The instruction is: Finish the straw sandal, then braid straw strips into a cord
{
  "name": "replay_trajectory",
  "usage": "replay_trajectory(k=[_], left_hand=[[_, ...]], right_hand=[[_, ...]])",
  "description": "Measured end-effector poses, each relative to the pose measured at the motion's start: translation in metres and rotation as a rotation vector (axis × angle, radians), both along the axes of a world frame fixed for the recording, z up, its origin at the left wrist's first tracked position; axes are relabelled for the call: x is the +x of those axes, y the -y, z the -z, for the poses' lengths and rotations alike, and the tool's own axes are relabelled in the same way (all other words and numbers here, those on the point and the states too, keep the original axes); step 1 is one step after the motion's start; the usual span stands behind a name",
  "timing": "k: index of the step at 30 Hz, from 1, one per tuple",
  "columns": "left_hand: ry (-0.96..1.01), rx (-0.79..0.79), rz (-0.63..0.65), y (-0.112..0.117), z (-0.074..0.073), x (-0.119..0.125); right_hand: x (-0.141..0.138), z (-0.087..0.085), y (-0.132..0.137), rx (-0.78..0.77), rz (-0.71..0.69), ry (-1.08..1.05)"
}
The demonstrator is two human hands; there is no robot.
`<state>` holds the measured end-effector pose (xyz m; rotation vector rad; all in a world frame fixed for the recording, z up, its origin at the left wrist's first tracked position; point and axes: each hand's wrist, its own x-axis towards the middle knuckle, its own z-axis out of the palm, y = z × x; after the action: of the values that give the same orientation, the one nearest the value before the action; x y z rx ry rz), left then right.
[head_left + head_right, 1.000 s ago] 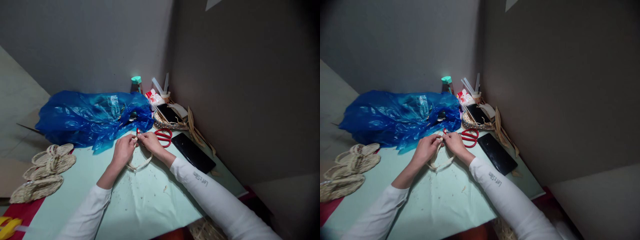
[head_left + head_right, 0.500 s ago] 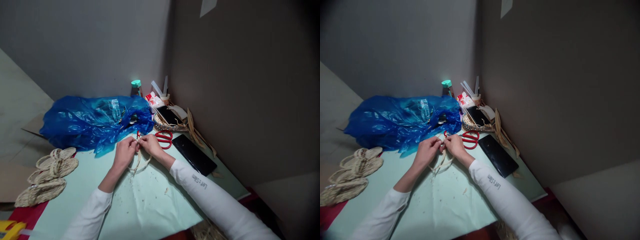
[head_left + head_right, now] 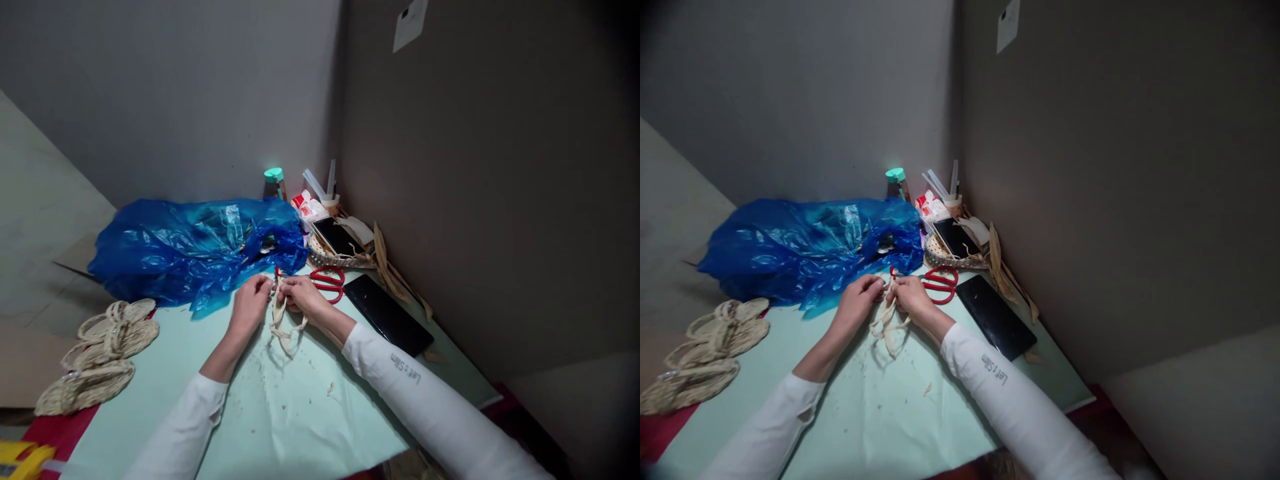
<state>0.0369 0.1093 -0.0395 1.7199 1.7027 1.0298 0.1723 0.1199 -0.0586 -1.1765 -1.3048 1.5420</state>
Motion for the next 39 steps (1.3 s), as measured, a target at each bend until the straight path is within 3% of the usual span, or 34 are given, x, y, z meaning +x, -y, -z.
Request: replay_trajectory(k=[5,10,17,24,29,35,39], left_hand=[[0.277,-0.186,0.129,-0.014,0.013,0.01],[0.426,-0.331,0.201,-0.014,0.015,0.009],[0.496,-0.351,0.118,-0.011,0.016,0.005],[0.592,-0.356,0.068,-0.006,0.017,0.003],[0.689,-0.422,0.104,-0.003,0.012,-0.004],[0.76,-0.504,0.155,-0.006,0.01,-0.006],[0.77,-0.524,0.198,-0.005,0.008,-0.002]], right_hand=[[-0.002,-0.009,0.008,0.007,-0.051,0.034],[0.001,-0.01,0.008,0.126,-0.079,0.246],[0.021,-0.024,0.014,0.373,-0.073,0.757],[0.003,-0.022,0.037,0.517,-0.118,1.053],[0.001,-0.024,0.044,0.603,-0.23,1.101],[0.012,-0.026,0.021,0.506,0.066,0.801],[0.006,-0.014,0.008,0.437,-0.017,0.681]])
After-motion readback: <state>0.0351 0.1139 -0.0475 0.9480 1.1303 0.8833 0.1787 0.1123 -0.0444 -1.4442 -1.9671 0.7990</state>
